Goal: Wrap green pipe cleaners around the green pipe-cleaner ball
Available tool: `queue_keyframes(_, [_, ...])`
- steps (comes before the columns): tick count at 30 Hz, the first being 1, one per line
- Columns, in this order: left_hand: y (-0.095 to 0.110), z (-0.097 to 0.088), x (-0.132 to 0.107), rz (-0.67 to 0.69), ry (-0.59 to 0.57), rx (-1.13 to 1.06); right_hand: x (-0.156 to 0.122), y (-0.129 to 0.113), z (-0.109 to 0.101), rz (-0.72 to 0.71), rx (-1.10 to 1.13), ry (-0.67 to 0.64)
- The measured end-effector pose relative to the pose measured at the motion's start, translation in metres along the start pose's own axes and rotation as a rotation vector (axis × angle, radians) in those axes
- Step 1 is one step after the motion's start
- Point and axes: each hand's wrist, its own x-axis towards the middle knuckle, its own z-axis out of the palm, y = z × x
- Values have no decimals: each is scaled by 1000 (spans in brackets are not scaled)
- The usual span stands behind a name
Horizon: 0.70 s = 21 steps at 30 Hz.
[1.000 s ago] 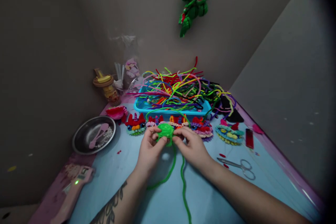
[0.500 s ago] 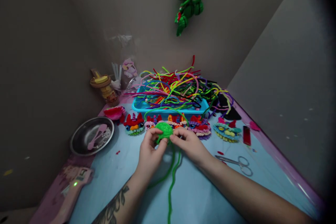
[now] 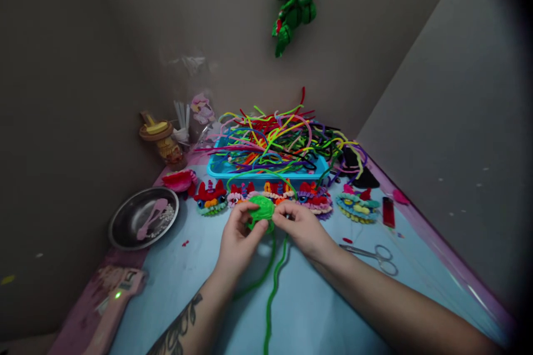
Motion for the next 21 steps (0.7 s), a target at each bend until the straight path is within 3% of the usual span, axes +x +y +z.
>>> queue_keyframes(7, [4, -7, 6, -46, 72, 122, 2, 0, -2, -21, -43, -40])
queue_keyframes(17, [1, -7, 4, -71, 112, 116, -2, 0, 5, 69, 93, -17])
queue_keyframes(21, [3, -6, 4, -104, 106, 54, -2, -3, 3, -60, -84, 22])
